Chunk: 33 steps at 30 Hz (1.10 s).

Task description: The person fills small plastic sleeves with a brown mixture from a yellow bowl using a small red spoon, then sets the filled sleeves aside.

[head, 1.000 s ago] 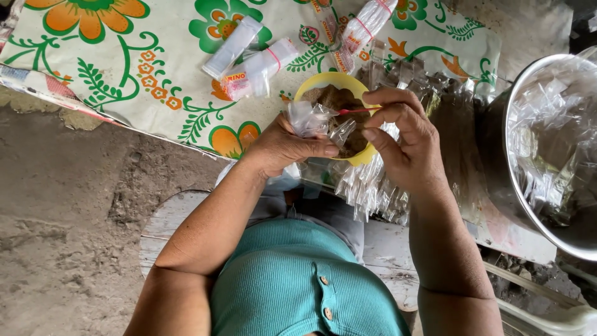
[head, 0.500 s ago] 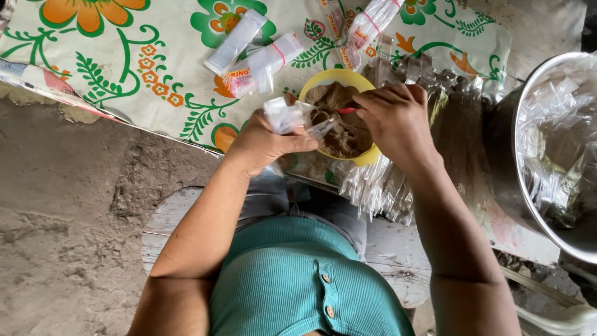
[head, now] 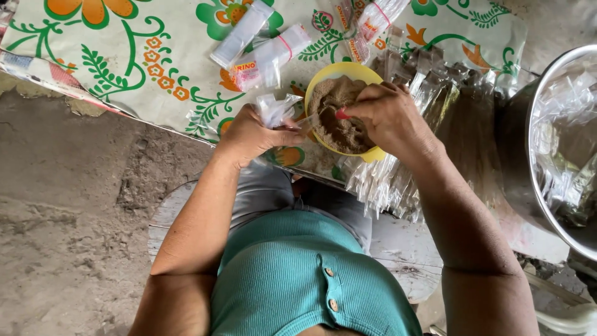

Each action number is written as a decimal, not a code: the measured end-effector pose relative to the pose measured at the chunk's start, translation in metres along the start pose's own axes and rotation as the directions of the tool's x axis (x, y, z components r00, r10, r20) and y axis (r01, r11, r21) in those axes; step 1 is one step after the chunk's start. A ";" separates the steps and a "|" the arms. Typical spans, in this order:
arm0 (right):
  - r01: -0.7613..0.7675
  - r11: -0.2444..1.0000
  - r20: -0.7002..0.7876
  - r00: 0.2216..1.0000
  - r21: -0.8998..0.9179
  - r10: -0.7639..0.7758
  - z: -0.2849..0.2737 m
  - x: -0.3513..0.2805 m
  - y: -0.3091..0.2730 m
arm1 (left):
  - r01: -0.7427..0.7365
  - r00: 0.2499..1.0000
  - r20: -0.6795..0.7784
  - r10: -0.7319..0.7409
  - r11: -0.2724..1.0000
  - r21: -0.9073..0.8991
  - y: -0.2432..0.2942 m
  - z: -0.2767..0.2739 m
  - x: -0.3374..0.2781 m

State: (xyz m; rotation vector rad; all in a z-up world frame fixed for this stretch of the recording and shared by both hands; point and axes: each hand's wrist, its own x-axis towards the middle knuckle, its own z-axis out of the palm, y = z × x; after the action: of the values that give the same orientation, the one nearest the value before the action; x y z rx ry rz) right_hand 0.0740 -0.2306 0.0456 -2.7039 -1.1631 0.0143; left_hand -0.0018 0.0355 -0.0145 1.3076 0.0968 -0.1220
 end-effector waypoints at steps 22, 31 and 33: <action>-0.130 0.779 0.013 0.988 0.613 0.155 -0.031 -0.012 -0.021 | 0.062 0.997 0.053 -0.062 0.998 -0.012 0.001 0.008 -0.002; -0.060 0.727 -0.062 0.988 0.684 0.140 -0.048 -0.022 -0.016 | 0.096 0.987 0.128 -0.097 0.995 0.011 0.009 0.035 0.007; -0.037 0.726 -0.078 0.989 0.687 0.123 -0.048 -0.022 -0.015 | 0.104 0.985 0.140 -0.103 0.995 -0.003 0.011 0.039 0.010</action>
State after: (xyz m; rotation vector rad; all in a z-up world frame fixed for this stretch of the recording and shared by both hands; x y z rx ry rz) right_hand 0.0517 -0.2447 0.0936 -2.0478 -0.7849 0.2456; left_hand 0.0095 0.0007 0.0046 1.2801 0.0463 -0.3008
